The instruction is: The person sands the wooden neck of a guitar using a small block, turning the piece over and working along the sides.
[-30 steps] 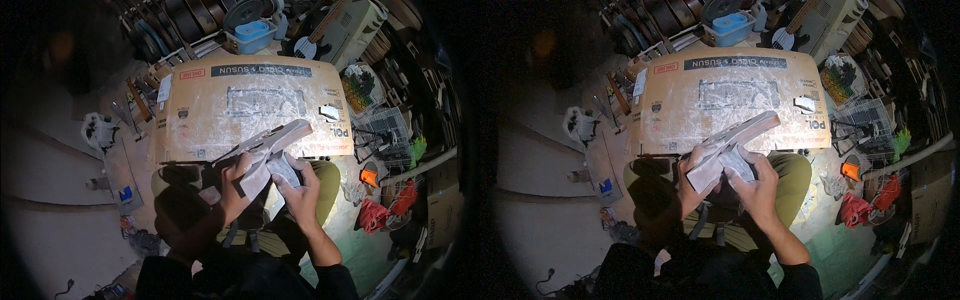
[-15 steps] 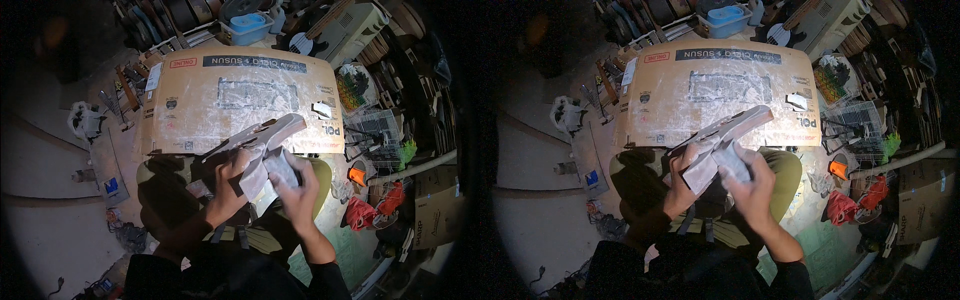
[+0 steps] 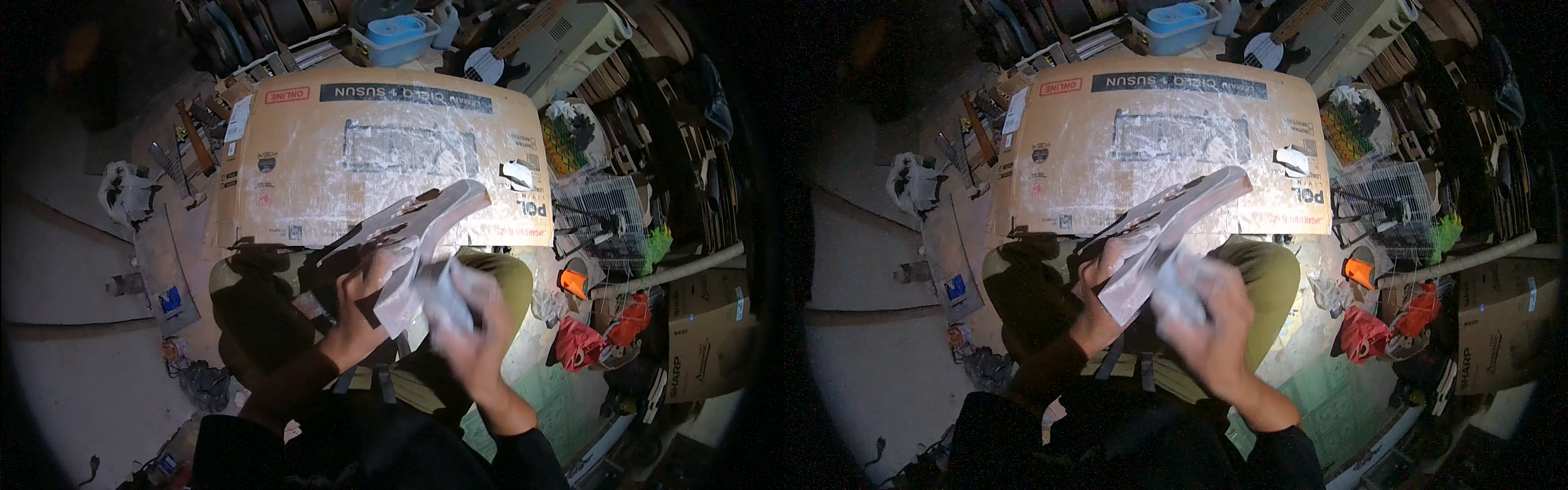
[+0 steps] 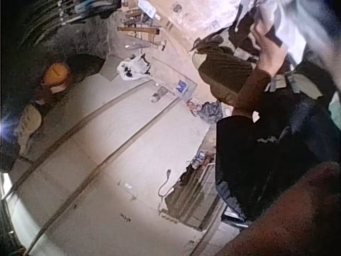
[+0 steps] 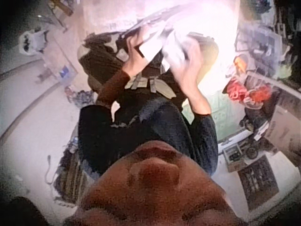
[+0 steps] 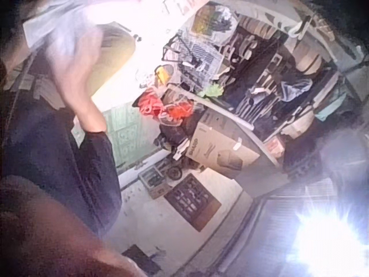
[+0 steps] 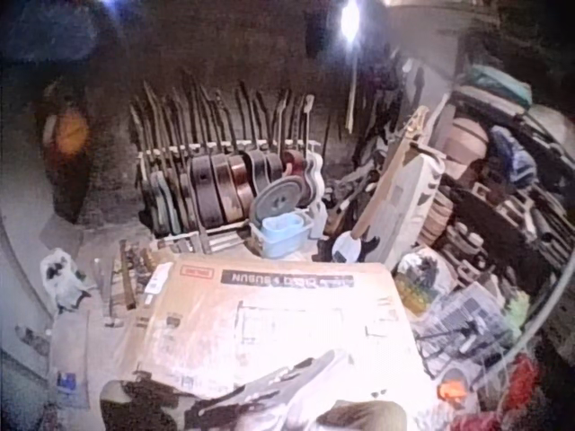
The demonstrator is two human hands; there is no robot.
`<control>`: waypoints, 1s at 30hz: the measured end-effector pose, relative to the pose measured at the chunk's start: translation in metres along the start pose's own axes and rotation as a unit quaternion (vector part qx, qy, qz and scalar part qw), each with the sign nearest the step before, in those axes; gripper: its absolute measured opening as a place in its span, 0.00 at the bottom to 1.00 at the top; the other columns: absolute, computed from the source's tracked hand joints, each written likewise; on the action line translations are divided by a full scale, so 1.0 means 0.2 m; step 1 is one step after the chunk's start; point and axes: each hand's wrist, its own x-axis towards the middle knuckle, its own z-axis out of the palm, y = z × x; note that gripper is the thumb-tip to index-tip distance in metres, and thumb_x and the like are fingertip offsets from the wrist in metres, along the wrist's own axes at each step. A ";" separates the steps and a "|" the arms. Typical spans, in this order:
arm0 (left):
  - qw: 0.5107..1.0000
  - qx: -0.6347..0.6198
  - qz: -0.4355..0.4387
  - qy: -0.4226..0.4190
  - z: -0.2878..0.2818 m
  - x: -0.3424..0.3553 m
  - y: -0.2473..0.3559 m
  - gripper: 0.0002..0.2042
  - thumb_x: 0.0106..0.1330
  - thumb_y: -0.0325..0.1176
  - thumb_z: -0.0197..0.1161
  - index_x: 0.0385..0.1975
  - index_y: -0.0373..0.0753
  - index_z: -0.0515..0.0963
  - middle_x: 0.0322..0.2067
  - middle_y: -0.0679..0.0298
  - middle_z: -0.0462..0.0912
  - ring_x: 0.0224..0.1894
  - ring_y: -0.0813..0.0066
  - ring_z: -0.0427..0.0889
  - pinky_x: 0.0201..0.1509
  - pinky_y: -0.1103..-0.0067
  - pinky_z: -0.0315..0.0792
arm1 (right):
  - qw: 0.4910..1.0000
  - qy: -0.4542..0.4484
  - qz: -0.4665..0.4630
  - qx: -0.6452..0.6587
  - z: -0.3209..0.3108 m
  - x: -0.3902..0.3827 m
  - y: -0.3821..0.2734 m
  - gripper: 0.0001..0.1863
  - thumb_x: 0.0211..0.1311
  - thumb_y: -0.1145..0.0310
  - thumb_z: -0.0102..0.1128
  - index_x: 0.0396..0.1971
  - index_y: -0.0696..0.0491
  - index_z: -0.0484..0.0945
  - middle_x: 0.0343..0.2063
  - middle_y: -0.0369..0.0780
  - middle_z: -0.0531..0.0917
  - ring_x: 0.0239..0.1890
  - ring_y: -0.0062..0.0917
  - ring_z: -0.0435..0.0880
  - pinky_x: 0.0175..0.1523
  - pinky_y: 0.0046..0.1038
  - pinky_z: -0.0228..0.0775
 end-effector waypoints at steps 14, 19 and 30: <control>0.999 0.023 0.022 -0.018 -0.01 -0.02 -0.02 0.23 0.54 0.29 0.71 0.51 0.33 0.77 0.43 0.48 0.84 0.44 0.48 0.86 0.47 0.66 0.80 | 1.000 0.002 0.018 -0.011 -0.01 -0.02 0.02 0.26 0.46 0.70 0.77 0.48 0.59 0.82 0.46 0.47 0.84 0.44 0.39 0.83 0.49 0.33 0.75; 1.000 0.012 0.012 -0.020 -0.02 -0.02 -0.02 0.21 0.54 0.28 0.69 0.50 0.33 0.77 0.44 0.48 0.84 0.44 0.48 0.85 0.48 0.66 0.80 | 0.999 0.002 0.000 0.034 0.00 -0.02 0.03 0.25 0.47 0.71 0.77 0.48 0.59 0.82 0.44 0.48 0.84 0.43 0.38 0.83 0.47 0.33 0.75; 0.999 -0.033 -0.005 0.023 0.02 -0.04 -0.06 0.21 0.56 0.32 0.70 0.50 0.33 0.78 0.46 0.50 0.85 0.45 0.52 0.87 0.49 0.67 0.80 | 0.996 0.007 -0.077 0.036 0.06 -0.02 0.00 0.25 0.47 0.73 0.76 0.48 0.61 0.81 0.42 0.49 0.83 0.46 0.35 0.84 0.50 0.31 0.76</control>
